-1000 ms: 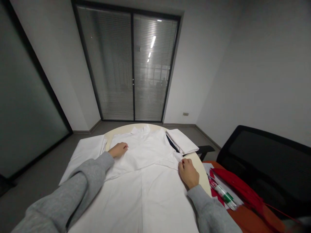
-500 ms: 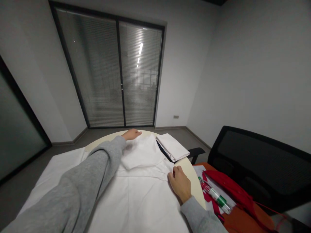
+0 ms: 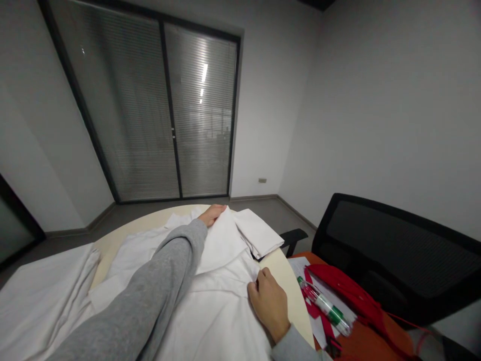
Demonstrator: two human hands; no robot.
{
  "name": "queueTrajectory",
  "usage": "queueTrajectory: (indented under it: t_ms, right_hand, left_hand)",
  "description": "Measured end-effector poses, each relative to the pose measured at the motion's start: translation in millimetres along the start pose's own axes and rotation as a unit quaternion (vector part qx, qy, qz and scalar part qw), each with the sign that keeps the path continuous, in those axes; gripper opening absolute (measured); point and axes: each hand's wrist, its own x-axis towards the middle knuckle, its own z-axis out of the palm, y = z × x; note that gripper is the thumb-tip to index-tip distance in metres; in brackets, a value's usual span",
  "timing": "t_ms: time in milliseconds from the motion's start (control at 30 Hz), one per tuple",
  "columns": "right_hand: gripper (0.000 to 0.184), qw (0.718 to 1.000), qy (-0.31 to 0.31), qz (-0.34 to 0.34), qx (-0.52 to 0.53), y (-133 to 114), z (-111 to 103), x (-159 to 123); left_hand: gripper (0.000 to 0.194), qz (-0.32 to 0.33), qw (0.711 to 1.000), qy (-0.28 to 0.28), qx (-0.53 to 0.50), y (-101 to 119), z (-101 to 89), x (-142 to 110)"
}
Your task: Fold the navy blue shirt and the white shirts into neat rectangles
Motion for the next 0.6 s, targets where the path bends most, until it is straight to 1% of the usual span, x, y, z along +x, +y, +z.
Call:
queueTrajectory:
  t_ms: [100,167,233,333,367,400,467,500,533,600]
  right_hand:
    - [0.014,1.000,-0.009,0.017,0.008,-1,-2,1]
    - [0.014,0.999,-0.012,0.031,0.018,-1,-3,3]
    - [0.014,0.999,-0.013,0.042,0.029,0,-3,4]
    - [0.009,0.996,-0.004,0.066,0.058,5,-3,5]
    - [0.007,0.995,0.013,0.069,0.072,7,-4,5]
    - [0.011,0.994,0.039,0.063,0.083,8,-6,5]
    - [0.028,0.992,0.095,0.021,0.084,8,-14,9]
    - [0.035,0.991,0.109,-0.015,0.071,6,-18,11]
    - [0.040,0.992,0.106,-0.057,0.048,2,-23,15]
    - [0.045,0.987,0.062,-0.145,-0.012,-10,-31,25]
  left_hand:
    - [0.049,0.009,1.000,-0.002,0.013,-6,5.3,-5]
    - [0.053,0.021,0.999,-0.009,0.026,-1,1.4,-11]
    - [0.060,0.034,0.998,-0.005,0.050,12,-10.5,-21]
    - [0.059,0.040,0.992,0.026,0.120,37,-40.3,-45]
    - [0.057,0.034,0.987,0.038,0.153,44,-51.9,-58]
    - [0.055,0.023,0.980,0.046,0.190,49,-63.7,-74]
    - [0.049,-0.009,0.961,0.047,0.272,50,-86.8,-113]
    - [0.043,-0.025,0.948,0.043,0.313,46,-97.8,-136]
    - [0.036,-0.040,0.934,0.040,0.353,41,-108.2,-161]
    - [0.027,-0.060,0.902,0.049,0.425,27,-126.8,-211]
